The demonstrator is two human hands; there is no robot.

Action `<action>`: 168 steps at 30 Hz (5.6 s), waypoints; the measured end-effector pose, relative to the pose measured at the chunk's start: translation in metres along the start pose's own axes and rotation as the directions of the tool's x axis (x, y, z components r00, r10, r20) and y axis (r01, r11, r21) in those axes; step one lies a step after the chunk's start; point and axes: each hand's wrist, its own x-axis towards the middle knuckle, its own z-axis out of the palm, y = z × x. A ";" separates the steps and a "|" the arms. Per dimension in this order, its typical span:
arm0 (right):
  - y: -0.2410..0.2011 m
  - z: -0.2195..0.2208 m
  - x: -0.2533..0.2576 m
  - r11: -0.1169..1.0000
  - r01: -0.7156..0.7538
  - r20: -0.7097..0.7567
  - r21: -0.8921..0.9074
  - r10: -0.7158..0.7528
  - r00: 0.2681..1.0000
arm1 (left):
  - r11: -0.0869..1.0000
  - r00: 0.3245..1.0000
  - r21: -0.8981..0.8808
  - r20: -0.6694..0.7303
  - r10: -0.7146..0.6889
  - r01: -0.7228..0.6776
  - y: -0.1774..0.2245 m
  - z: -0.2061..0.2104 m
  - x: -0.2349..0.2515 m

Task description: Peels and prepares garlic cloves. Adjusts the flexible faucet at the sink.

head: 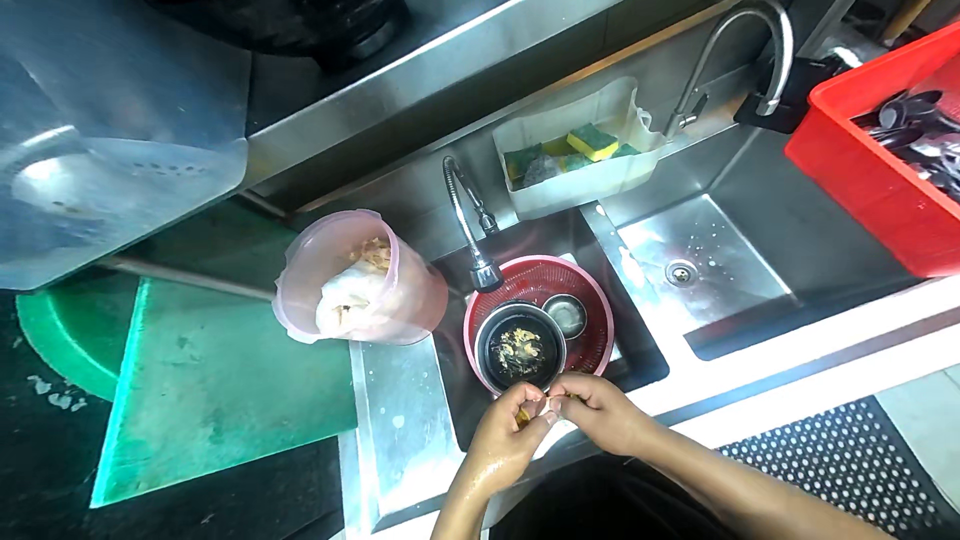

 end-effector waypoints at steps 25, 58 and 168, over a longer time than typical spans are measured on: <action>-0.027 -0.012 -0.002 0.891 0.156 0.119 -0.426 -0.116 0.986 | 0.962 0.983 0.242 -0.101 0.153 -0.125 0.007 0.003 -0.014; -0.039 -0.027 -0.004 0.980 -0.006 0.303 -0.200 0.068 0.951 | 0.905 0.945 0.281 0.033 0.324 -0.320 0.013 -0.008 -0.021; -0.047 0.018 -0.001 0.917 0.217 0.246 -0.334 -0.138 0.960 | 0.900 0.920 -0.190 -0.059 0.388 -0.391 0.000 -0.012 -0.022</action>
